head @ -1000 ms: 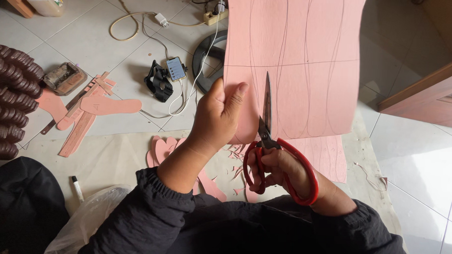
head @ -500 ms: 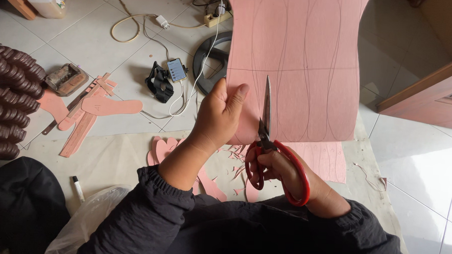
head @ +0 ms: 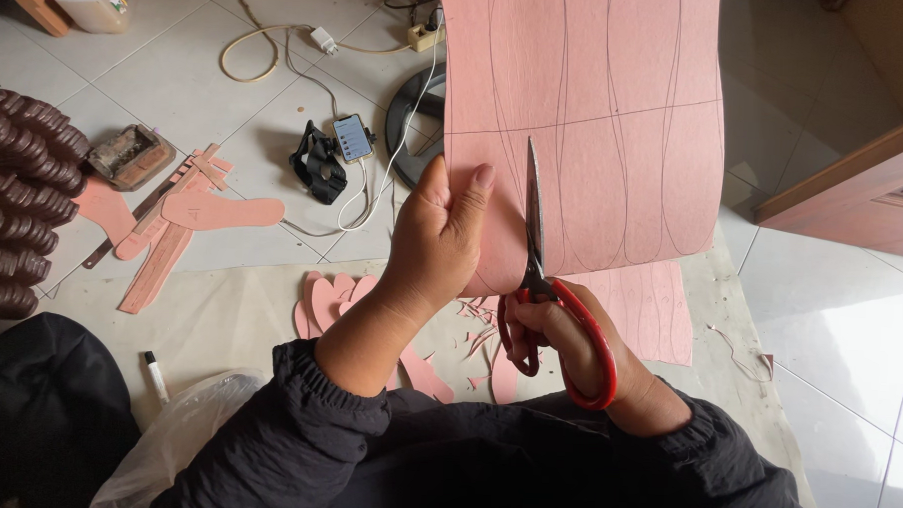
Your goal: The person sits on the floor and uses red-handled scissors to cut a pink sheet of material along pre-drawn outlines. They cut out one complete piece and begin cutting a second piece before the clip ends.
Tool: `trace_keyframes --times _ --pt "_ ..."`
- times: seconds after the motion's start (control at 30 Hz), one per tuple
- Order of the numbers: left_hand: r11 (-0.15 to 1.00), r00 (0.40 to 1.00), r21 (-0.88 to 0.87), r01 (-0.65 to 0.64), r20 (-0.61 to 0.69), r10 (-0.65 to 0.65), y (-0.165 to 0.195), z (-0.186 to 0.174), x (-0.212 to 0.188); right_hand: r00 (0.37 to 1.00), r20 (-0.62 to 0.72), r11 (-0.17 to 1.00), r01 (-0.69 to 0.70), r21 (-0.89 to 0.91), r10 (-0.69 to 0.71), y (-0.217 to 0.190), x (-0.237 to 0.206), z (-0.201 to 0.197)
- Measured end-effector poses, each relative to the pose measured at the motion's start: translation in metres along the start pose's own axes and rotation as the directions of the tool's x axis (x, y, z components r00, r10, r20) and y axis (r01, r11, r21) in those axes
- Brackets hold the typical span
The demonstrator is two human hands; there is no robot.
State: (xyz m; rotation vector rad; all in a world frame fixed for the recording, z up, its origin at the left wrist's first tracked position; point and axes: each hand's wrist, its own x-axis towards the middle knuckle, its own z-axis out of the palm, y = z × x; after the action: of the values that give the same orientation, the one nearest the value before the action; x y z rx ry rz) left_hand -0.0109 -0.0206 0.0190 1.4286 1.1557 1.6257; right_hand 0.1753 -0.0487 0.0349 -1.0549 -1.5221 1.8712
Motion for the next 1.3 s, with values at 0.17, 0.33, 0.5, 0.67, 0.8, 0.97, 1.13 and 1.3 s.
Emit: trace_keyframes --times 0.17,0.33,0.5,0.67,0.8,0.97,1.13,1.3 --pt "0.993 0.999 0.11 0.051 -0.008 -0.051 0.002 0.001 0.0 1.0 0.002 0.999 0.002 -0.037 -0.002 0.002 0.001 -0.001" --pt "1.0 1.0 0.008 -0.017 0.006 0.017 -0.001 0.002 0.0 0.997 -0.051 0.997 -0.058 -0.059 0.056 0.0 0.001 -0.001" --pt "0.996 0.999 0.07 0.047 -0.017 -0.046 -0.002 0.002 0.0 0.992 -0.091 0.994 -0.089 -0.059 0.083 -0.002 0.001 -0.001" --pt "0.998 0.999 0.033 0.051 -0.01 -0.051 0.0 0.001 -0.002 0.987 -0.12 0.987 -0.123 -0.106 0.11 0.0 0.0 -0.005" --pt "0.994 0.996 0.075 -0.083 -0.031 0.086 0.001 0.002 -0.003 0.995 -0.079 0.988 -0.078 -0.135 0.068 0.001 0.0 -0.011" --pt "0.997 0.998 0.054 0.059 -0.033 -0.058 0.001 0.003 -0.003 0.995 -0.093 0.966 -0.046 -0.255 0.023 0.0 -0.002 -0.013" --pt "0.999 0.999 0.033 0.002 -0.038 -0.001 0.0 0.004 -0.002 0.994 -0.111 0.967 -0.048 -0.249 0.021 0.0 -0.001 -0.012" --pt "0.996 0.998 0.067 0.051 -0.051 -0.048 -0.002 0.005 -0.002 0.99 -0.14 0.961 -0.069 -0.269 0.032 0.003 0.001 -0.012"
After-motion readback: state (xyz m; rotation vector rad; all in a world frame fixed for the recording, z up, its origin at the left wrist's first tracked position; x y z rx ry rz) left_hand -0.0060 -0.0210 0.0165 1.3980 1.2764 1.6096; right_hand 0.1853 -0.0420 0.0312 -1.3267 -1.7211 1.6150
